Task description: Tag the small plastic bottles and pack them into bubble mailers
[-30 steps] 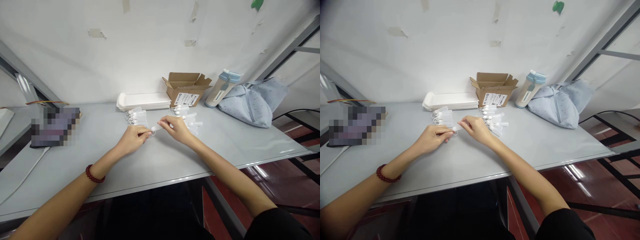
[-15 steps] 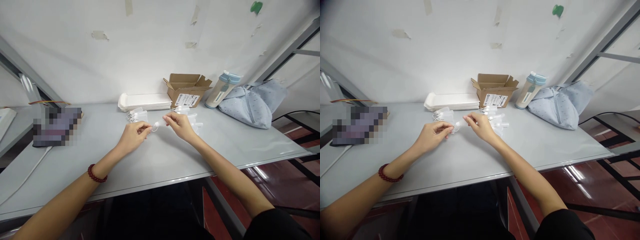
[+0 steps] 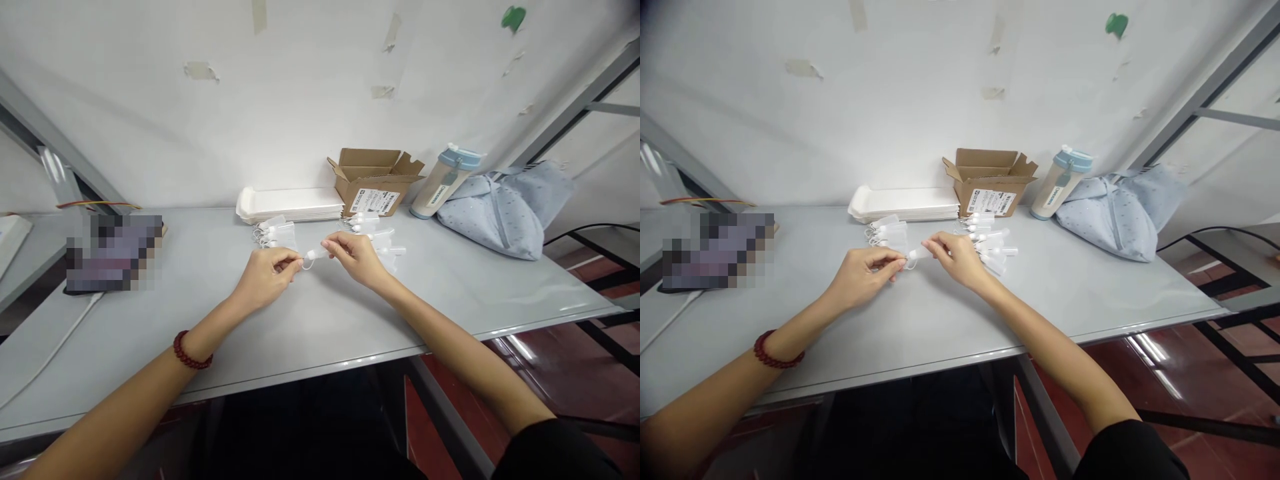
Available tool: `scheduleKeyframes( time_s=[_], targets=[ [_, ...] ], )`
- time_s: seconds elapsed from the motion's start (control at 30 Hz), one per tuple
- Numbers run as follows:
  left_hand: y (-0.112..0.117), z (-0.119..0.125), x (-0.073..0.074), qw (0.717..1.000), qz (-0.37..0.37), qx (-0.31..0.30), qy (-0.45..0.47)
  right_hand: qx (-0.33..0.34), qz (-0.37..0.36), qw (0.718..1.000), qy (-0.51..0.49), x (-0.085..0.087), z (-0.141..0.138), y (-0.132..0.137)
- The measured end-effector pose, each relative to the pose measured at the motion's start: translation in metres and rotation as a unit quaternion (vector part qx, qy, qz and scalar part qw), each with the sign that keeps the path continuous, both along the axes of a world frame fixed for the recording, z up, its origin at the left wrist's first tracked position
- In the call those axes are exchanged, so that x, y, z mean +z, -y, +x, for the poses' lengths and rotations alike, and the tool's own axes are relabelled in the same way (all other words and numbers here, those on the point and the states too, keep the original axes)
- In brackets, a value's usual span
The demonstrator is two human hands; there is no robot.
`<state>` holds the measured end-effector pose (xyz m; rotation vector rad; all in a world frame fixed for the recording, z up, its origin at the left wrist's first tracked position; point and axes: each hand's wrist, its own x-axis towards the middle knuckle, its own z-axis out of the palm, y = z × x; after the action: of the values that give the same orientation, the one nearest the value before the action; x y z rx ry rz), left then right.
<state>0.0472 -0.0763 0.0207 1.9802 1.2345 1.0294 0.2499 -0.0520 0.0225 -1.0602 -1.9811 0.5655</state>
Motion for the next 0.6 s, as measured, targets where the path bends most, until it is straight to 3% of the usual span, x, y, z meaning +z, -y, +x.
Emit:
scheduleKeyframes(
  time_s=[0.6],
  targets=[
    [0.0013, -0.0001, 0.0042, 1.0, 0.006, 0.012, 0.009, -0.001, 0.005, 1.0, -0.004, -0.0053, -0.0042, 0.0011]
  ],
)
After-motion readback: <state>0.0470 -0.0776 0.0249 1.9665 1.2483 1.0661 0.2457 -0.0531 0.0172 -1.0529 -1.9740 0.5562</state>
